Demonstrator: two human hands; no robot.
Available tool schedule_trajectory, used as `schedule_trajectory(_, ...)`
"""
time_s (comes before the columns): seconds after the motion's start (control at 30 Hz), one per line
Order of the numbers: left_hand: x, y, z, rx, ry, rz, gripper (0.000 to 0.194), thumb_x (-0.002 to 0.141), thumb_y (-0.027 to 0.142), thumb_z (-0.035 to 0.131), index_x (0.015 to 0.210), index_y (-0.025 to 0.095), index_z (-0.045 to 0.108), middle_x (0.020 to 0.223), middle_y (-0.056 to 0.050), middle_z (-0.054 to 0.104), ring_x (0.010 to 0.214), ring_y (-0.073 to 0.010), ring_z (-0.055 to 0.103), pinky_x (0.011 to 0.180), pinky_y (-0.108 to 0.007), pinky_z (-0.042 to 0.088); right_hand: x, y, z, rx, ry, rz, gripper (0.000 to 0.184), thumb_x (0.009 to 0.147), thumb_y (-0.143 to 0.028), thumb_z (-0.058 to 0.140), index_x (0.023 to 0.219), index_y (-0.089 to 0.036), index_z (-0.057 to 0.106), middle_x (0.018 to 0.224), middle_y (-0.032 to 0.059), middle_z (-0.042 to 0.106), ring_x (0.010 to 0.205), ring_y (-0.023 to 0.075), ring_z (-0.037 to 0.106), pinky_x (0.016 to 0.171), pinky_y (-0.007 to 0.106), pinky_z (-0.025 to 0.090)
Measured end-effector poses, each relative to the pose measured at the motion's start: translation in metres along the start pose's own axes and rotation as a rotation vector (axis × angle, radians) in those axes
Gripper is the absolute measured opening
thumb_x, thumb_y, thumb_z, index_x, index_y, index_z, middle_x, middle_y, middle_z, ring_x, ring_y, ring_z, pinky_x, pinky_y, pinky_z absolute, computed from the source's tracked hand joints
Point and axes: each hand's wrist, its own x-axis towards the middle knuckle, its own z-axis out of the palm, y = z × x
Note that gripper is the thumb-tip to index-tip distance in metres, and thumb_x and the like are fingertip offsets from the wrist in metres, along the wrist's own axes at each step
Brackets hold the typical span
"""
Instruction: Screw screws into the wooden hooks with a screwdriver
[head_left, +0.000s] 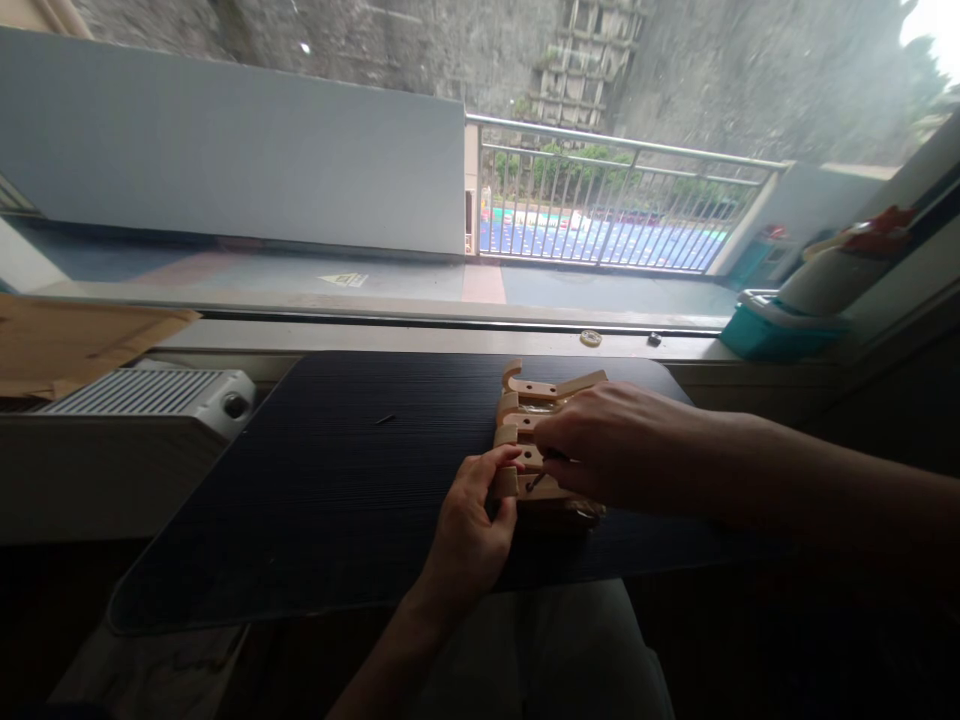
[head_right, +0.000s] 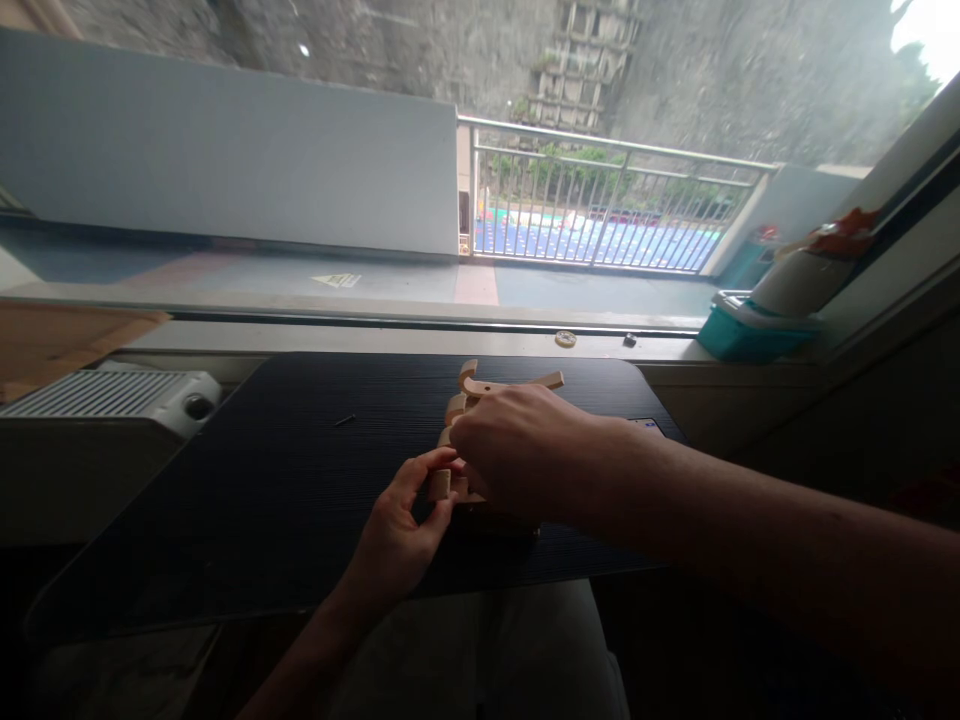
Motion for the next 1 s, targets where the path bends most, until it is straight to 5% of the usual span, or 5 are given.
schedule_trajectory(0.33,-0.003,-0.019,-0.024,0.016,-0.181,0.005,0.046,0.076,0.016,0.06,0.12,0.023,0.047,0.118,-0.006,0.056,0.11,-0.0206,0.055,0.096,-0.036,0.044,-0.003,0.002,-0.001,0.049,-0.019,0.034,0.017,0.084,-0.018,0.048,0.073,-0.016,0.061,0.066,0.0017,0.059,0.056,0.0096,0.048,0.05,0.025,0.024)
schedule_trajectory(0.63,-0.025,-0.008,-0.005,0.181,-0.042,0.096,0.033,0.077,0.017,0.059,0.11,0.022,0.053,0.102,-0.005,0.062,0.096,-0.02,0.059,0.085,-0.035,0.048,-0.016,0.01,0.001,0.129,-0.021,0.021,0.012,0.08,-0.017,0.048,0.077,-0.019,0.059,0.071,-0.0008,0.061,0.057,0.0087,0.048,0.051,0.023,0.027)
schedule_trajectory(1.0,-0.027,0.014,0.006,0.281,0.144,0.186,0.047,0.077,0.016,0.059,0.122,0.027,0.048,0.102,-0.004,0.062,0.094,-0.0221,0.058,0.083,-0.036,0.047,-0.017,0.01,0.007,0.109,0.042,-0.028,0.013,0.079,-0.017,0.051,0.084,-0.019,0.063,0.074,0.0007,0.064,0.064,0.0117,0.056,0.054,0.024,0.029)
